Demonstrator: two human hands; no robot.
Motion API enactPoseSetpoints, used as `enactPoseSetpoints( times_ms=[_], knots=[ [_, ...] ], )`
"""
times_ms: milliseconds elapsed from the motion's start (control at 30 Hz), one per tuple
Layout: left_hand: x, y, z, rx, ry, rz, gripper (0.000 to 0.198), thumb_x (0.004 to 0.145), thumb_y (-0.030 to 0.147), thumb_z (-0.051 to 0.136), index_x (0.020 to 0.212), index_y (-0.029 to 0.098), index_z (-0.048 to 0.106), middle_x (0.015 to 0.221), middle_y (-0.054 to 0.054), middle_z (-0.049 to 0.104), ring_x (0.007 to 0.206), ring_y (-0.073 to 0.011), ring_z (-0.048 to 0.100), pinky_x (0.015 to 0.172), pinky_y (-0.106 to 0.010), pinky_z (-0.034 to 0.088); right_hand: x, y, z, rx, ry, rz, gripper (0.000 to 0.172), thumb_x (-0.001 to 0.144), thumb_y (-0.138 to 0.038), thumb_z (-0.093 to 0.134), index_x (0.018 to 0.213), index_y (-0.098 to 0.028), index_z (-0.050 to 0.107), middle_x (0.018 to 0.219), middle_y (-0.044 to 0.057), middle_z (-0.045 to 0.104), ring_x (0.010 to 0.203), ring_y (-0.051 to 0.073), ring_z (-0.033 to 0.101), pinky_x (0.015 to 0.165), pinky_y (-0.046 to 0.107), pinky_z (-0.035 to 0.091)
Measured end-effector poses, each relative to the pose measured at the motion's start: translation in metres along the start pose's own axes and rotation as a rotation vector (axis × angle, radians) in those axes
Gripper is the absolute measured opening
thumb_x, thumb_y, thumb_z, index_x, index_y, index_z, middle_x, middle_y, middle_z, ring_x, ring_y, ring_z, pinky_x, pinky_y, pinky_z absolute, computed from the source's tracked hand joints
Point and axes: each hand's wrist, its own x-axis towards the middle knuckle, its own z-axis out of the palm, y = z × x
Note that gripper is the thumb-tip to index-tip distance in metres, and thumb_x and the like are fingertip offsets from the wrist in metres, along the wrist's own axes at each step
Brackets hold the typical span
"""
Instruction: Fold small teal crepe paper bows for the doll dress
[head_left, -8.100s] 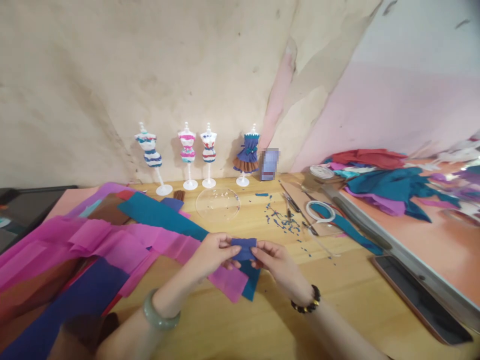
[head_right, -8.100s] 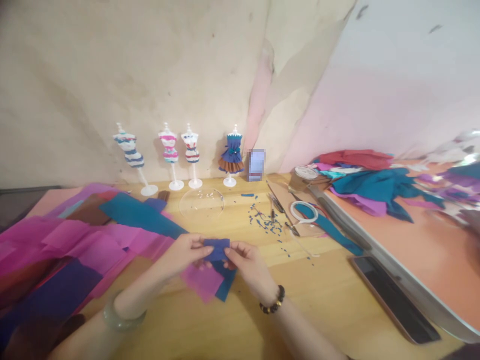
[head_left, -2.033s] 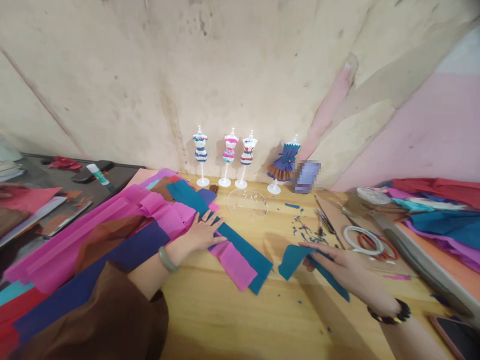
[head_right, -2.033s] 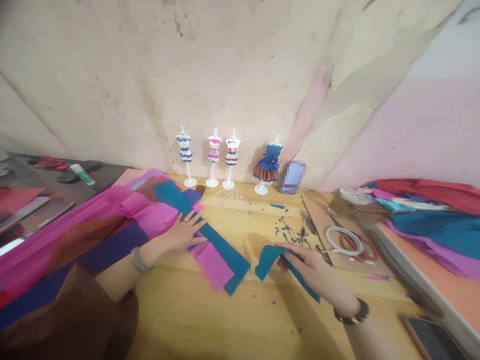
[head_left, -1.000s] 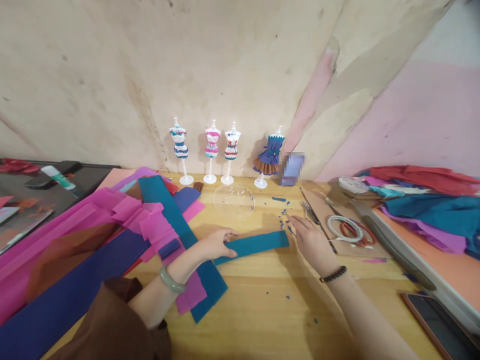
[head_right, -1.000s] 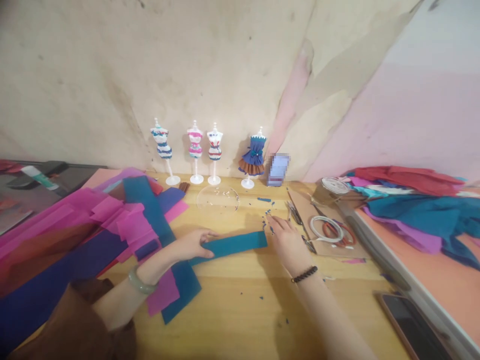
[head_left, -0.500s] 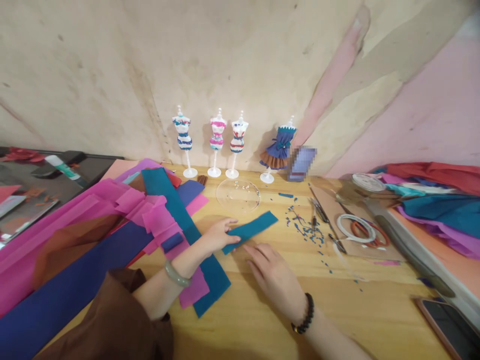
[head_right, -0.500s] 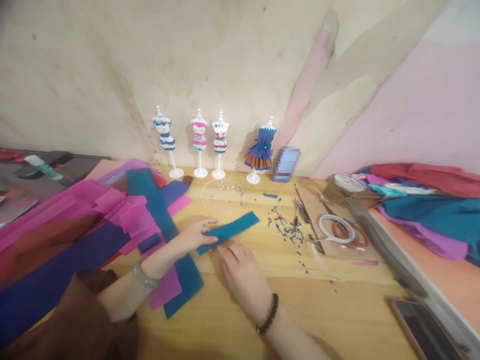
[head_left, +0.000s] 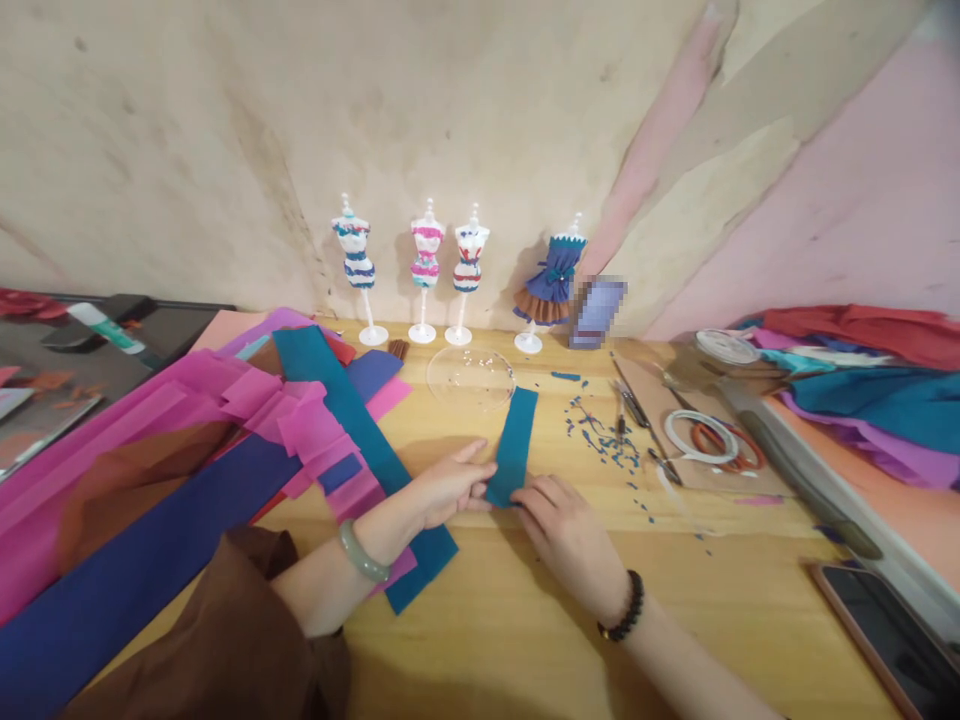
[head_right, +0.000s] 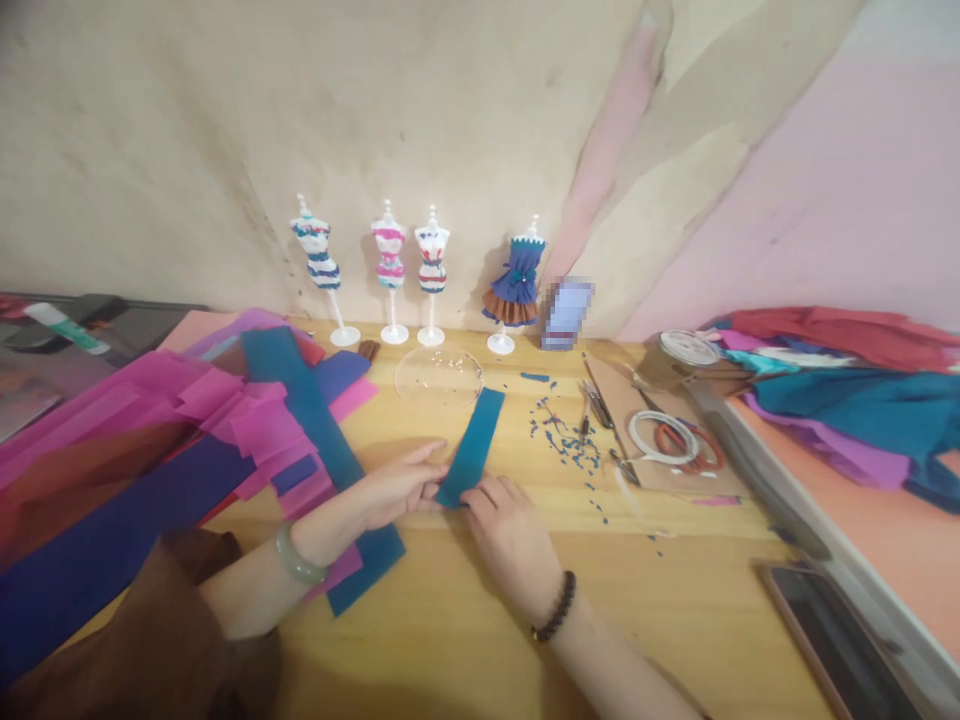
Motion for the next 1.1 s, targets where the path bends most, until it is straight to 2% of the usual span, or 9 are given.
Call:
enactPoseSetpoints(
  times_ms=[67,167,267,367,433,533,667,867,1100],
  knots=[
    [0.000,0.002,-0.003,0.255,0.058,0.063,0.064,0.086,0.028,0.057,0.144,0.018,0.031,0.099,-0.010,0.066,0.079,-0.0167,0.063,0.075,-0.034,0.053,-0.004,0.008,-0.002,0.048,-0.017,0.023,0.016,0.091,-0.014,0.050,0.087,-0.017,0.064,0.082,0.008,0.063,0.077,0.022,0.057,0.069,0.038,0.052],
    [-0.001,0.002,-0.005,0.800,0.129,0.388,0.041,0.079,0.031,0.065,0.118,0.018,0.059,0.098,-0.008,0.064,0.088,-0.0213,0.061,0.082,-0.037,0.048,-0.011,0.016,-0.001,0.144,-0.029,0.052,0.016,0.091,-0.016,0.051,0.088,-0.018,0.067,0.082,0.008,0.064,0.078,0.021,0.059,0.071,0.037,0.052],
    [-0.003,-0.003,-0.003,1.189,-0.016,0.660,0.027,0.075,0.034,0.071,0.098,0.021,0.067,0.097,-0.005,0.063,0.096,-0.0224,0.057,0.087,-0.036,0.043,-0.017,0.019,0.003,0.244,0.017,0.077,0.017,0.091,-0.018,0.052,0.087,-0.018,0.069,0.082,0.008,0.065,0.078,0.020,0.060,0.070,0.036,0.053],
    [-0.003,-0.010,0.002,1.360,-0.088,0.744,0.018,0.080,0.034,0.067,0.092,0.021,0.069,0.093,-0.004,0.061,0.093,-0.0213,0.055,0.086,-0.034,0.041,-0.020,0.021,0.005,0.304,0.051,0.076,0.020,0.091,-0.020,0.052,0.087,-0.019,0.071,0.083,0.008,0.065,0.078,0.019,0.060,0.069,0.034,0.052],
    [-0.002,-0.013,0.004,1.410,-0.068,0.771,0.011,0.084,0.027,0.061,0.088,0.021,0.070,0.090,-0.004,0.061,0.091,-0.0203,0.054,0.086,-0.034,0.039,-0.020,0.022,0.005,0.314,0.045,0.071,0.020,0.091,-0.020,0.052,0.087,-0.020,0.072,0.083,0.008,0.065,0.078,0.019,0.060,0.069,0.034,0.052],
    [0.000,-0.015,0.005,1.432,-0.052,0.785,0.014,0.085,0.020,0.057,0.082,0.021,0.070,0.089,-0.003,0.060,0.088,-0.0187,0.054,0.086,-0.033,0.038,-0.019,0.022,0.002,0.326,0.034,0.091,0.019,0.091,-0.021,0.054,0.087,-0.020,0.072,0.084,0.007,0.066,0.079,0.019,0.060,0.070,0.034,0.051],
    [-0.001,-0.013,0.006,1.421,-0.036,0.760,0.014,0.084,0.019,0.056,0.079,0.020,0.069,0.089,-0.003,0.060,0.089,-0.0186,0.053,0.087,-0.033,0.039,-0.018,0.020,0.000,0.356,0.023,0.121,0.012,0.088,-0.020,0.058,0.085,-0.020,0.070,0.084,0.007,0.066,0.080,0.020,0.060,0.073,0.035,0.050],
    [0.000,-0.012,0.006,1.367,-0.047,0.738,0.011,0.084,0.024,0.059,0.087,0.021,0.069,0.091,-0.003,0.061,0.092,-0.0195,0.054,0.090,-0.035,0.038,-0.018,0.020,0.002,0.329,-0.012,0.187,0.015,0.089,-0.018,0.056,0.079,-0.019,0.068,0.077,0.005,0.063,0.077,0.019,0.059,0.071,0.033,0.048],
    [0.003,-0.013,0.006,1.345,-0.021,0.735,0.016,0.085,0.019,0.055,0.079,0.020,0.069,0.084,-0.003,0.061,0.087,-0.0182,0.055,0.087,-0.034,0.039,-0.018,0.022,0.003,0.335,-0.030,0.216,0.016,0.089,-0.019,0.054,0.078,-0.019,0.066,0.078,0.006,0.064,0.077,0.020,0.058,0.072,0.034,0.047]
  ],
)
